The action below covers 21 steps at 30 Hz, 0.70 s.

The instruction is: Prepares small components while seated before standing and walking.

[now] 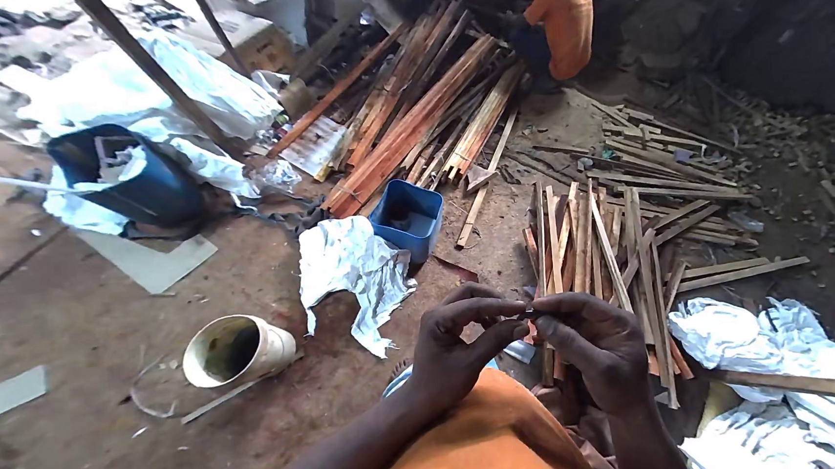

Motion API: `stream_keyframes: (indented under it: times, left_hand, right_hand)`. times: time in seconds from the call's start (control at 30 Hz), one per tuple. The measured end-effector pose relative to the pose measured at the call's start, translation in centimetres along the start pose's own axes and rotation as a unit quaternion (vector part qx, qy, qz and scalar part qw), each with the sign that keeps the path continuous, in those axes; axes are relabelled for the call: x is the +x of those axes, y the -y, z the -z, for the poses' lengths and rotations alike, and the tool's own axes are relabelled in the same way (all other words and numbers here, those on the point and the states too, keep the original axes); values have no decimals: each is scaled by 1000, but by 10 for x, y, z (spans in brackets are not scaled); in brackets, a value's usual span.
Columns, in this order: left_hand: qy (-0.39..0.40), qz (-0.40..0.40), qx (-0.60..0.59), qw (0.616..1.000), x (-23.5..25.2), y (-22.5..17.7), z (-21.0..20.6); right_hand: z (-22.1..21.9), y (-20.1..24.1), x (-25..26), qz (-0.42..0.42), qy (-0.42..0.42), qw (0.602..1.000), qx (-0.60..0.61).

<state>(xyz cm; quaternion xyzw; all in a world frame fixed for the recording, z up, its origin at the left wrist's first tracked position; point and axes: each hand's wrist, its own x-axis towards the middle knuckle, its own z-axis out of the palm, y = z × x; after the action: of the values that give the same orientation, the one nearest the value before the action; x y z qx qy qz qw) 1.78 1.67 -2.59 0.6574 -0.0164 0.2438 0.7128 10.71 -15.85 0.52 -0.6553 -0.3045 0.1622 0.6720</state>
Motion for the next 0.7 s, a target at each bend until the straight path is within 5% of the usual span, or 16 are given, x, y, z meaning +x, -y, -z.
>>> stream_keyframes:
  times: [0.7]
  left_hand:
    - [17, -1, -19, 1000, -1, -1, 1]
  right_hand:
    - [-2, -3, -1, -17, 0, 1000, 10]
